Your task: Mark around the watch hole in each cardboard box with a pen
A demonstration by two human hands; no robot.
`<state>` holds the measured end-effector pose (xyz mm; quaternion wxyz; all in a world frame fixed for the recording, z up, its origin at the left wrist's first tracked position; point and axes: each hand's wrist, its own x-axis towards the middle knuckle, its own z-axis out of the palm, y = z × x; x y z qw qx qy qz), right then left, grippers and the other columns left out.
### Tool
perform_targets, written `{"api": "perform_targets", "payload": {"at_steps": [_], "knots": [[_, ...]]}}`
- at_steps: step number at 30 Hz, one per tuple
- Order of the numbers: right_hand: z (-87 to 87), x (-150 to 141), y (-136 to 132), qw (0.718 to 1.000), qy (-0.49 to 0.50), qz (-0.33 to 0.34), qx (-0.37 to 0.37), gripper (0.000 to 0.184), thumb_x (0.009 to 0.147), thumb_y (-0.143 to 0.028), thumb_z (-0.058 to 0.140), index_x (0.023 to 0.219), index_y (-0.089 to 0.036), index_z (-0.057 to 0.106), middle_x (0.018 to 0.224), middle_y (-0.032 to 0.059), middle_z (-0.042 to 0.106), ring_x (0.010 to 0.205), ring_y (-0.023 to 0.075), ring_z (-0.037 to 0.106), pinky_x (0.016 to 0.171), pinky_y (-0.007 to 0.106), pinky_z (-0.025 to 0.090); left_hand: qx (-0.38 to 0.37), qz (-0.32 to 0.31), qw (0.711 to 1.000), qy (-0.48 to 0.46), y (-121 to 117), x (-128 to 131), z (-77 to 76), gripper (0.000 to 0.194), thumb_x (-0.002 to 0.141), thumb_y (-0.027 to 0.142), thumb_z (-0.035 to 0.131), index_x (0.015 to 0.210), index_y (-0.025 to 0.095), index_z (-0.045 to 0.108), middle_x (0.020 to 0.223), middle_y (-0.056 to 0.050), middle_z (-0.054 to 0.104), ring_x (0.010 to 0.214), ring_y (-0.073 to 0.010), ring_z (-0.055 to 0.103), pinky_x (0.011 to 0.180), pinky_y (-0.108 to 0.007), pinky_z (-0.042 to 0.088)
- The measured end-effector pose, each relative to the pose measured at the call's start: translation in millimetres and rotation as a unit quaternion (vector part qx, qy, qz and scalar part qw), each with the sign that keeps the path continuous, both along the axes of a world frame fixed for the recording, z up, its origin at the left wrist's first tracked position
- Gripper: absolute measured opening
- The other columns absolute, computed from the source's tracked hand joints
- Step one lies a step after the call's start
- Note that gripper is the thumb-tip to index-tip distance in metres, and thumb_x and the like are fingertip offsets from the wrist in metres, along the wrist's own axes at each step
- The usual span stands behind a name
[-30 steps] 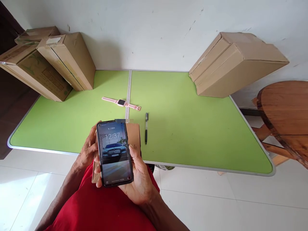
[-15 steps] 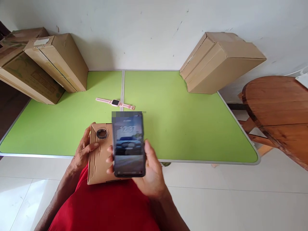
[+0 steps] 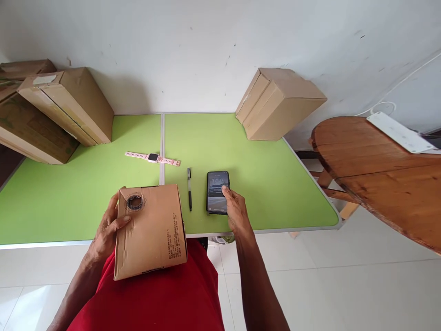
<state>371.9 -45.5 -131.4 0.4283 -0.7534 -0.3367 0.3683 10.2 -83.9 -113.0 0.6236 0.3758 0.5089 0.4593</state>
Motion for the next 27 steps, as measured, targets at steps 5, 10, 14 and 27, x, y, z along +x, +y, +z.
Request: {"api": "perform_targets", "payload": {"at_steps": [5, 10, 14, 27], "knots": [[1.9, 10, 0, 0.99, -0.13, 0.031, -0.046, 0.042, 0.089, -0.067, 0.063, 0.077, -0.027, 0.061, 0.073, 0.0056, 0.067, 0.083, 0.0308, 0.067, 0.082, 0.043, 0.055, 0.016, -0.009, 1.0, -0.018, -2, 6, -0.8, 0.107, 0.089, 0.046, 0.091, 0.18, 0.037, 0.036, 0.16, -0.011, 0.068, 0.147, -0.0402, 0.065, 0.118, -0.05, 0.057], [11.7, 12, -2, 0.96, -0.246, 0.085, -0.104, 0.032, 0.09, -0.053, 0.058, 0.093, -0.023, 0.07, 0.085, 0.0157, 0.075, 0.09, 0.0388, 0.071, 0.093, 0.051, 0.052, 0.03, -0.015, 0.999, -0.021, -6, 9, 2.2, 0.105, 0.092, 0.044, 0.088, 0.182, 0.038, 0.034, 0.165, -0.012, 0.065, 0.149, -0.0404, 0.064, 0.12, -0.052, 0.055], [13.6, 4, -5, 0.933, -0.31, 0.115, -0.143, 0.051, 0.099, -0.05, 0.056, 0.12, -0.01, 0.079, 0.098, 0.025, 0.079, 0.105, 0.0484, 0.076, 0.09, 0.054, 0.055, 0.029, -0.013, 0.999, -0.015, -7, 7, 2.4, 0.101, 0.093, 0.045, 0.086, 0.181, 0.04, 0.036, 0.169, -0.011, 0.062, 0.15, -0.041, 0.063, 0.118, -0.051, 0.056], [50.5, -42, -49, 0.953, 0.107, 0.281, 0.021, 0.083, 0.094, -0.082, 0.079, 0.154, -0.025, 0.074, 0.157, 0.0216, 0.074, 0.146, 0.0481, 0.07, 0.115, 0.065, 0.063, 0.027, 0.001, 0.999, -0.03, 46, 38, 24.4, 0.113, 0.08, 0.053, 0.091, 0.177, 0.029, 0.038, 0.157, -0.015, 0.069, 0.14, -0.0429, 0.07, 0.108, -0.051, 0.064]]}}
